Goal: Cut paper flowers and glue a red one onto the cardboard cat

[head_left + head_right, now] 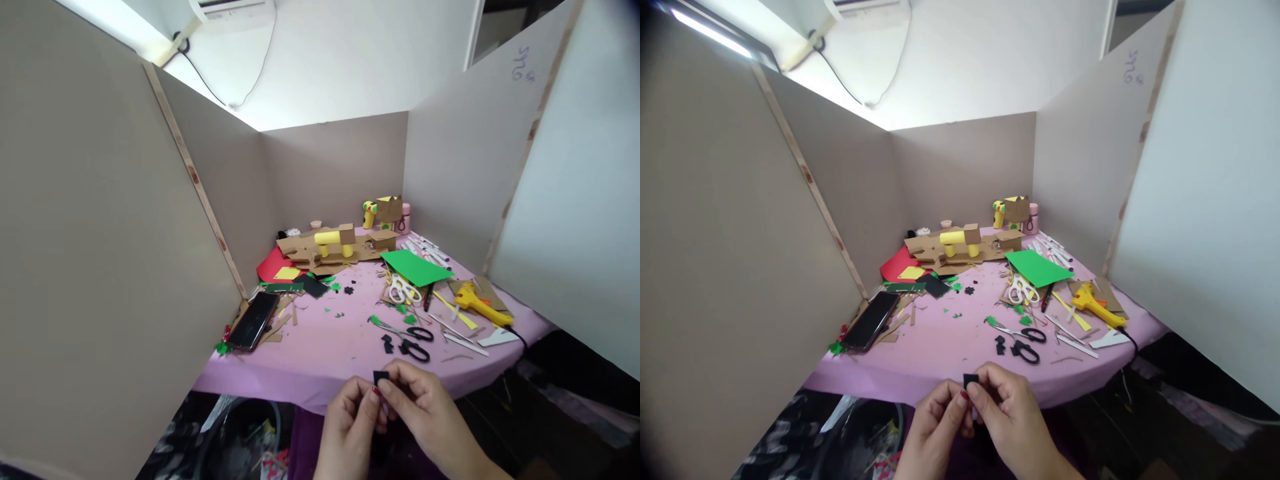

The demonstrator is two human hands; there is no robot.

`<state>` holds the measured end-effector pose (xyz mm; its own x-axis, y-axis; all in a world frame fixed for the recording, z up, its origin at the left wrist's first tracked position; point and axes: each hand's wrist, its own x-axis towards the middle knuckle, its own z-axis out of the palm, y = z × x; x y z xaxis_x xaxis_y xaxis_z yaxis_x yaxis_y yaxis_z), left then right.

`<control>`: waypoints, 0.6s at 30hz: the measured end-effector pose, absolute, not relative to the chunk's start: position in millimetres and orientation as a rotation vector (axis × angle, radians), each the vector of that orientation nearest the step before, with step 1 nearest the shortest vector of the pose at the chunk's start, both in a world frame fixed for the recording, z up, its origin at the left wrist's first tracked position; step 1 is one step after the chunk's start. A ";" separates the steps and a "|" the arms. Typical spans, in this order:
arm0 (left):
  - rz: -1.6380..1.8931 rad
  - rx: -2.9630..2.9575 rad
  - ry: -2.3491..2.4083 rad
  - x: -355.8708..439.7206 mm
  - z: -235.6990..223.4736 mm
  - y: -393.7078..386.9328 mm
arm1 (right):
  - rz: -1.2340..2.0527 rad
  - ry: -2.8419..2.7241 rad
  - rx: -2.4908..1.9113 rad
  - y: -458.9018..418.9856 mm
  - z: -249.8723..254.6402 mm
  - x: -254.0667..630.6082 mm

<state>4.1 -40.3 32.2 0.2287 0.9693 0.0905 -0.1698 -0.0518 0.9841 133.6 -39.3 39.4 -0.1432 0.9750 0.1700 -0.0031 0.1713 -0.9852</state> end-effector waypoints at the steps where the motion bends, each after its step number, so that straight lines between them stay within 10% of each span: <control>1: 1.157 1.272 0.905 3.4 32.0 -41.0 | 1.142 -1.409 -1.040 -39.5 39.0 133.7; 18: 1.071 0.962 0.778 11.7 22.3 -38.5 | 1.369 -1.055 -0.876 -44.0 37.3 144.1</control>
<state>11.7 -38.5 22.3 0.3026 0.9510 -0.0644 -0.3557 0.1753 0.9180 144.1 -44.0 37.3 -0.0811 0.9939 0.0743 -0.3249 0.0441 -0.9447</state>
